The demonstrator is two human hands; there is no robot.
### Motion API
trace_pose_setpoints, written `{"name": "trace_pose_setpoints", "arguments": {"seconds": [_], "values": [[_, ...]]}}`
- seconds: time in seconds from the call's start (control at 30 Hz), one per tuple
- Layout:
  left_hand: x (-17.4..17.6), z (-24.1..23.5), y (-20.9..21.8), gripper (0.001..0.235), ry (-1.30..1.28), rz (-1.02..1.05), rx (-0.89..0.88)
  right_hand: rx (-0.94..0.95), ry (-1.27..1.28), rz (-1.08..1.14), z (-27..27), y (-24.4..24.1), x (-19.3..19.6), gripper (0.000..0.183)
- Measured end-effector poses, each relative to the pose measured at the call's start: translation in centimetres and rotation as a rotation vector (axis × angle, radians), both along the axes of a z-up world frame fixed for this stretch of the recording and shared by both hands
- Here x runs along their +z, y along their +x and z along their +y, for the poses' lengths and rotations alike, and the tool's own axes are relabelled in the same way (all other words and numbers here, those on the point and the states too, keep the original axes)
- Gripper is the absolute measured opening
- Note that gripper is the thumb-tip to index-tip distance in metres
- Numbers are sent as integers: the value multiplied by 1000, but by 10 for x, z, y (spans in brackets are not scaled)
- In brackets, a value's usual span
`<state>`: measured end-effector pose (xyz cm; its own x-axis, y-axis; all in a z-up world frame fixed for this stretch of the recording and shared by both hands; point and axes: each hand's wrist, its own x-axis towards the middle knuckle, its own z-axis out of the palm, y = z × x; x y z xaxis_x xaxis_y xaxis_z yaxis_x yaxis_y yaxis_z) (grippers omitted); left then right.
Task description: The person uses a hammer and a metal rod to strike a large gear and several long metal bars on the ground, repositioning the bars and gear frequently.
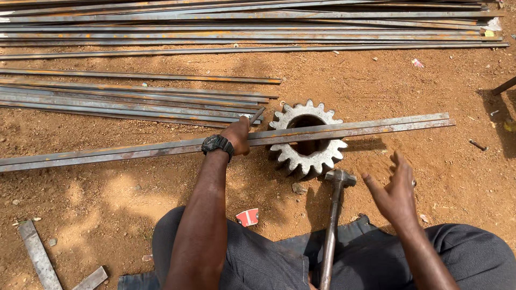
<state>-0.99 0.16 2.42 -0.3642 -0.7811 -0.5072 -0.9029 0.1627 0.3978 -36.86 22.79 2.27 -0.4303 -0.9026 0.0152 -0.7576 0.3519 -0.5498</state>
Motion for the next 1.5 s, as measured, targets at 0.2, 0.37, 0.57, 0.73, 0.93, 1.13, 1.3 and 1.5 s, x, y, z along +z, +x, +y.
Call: {"name": "trace_pose_setpoints", "arguments": {"seconds": [0.2, 0.37, 0.57, 0.73, 0.93, 1.13, 1.3, 1.5], "values": [[12, 3, 5, 59, 101, 33, 56, 346, 179, 902, -133, -99, 14, 117], [26, 6, 2, 52, 5, -12, -24, 352, 685, 857, -168, -140, -1, 29], [32, 12, 22, 60, -31, -22, -81, 213, 629, 751, -150, -94, -17, 21], [4, -9, 55, 59, 63, -44, 134, 257, 527, 760, -166, -63, -28, 42], [-6, -10, 57, 62, -76, -64, 82, 285, 456, 763, -167, -57, -27, 25], [-1, -7, 42, 78, 44, -47, 114, 295, 287, 785, -164, -72, -23, 28], [-14, -15, 37, 57, -44, -38, 31, 277, 342, 792, -167, -81, -23, 50], [-29, -19, 37, 52, -77, -55, 16, 375, 444, 696, -168, -89, -3, 59]]}}
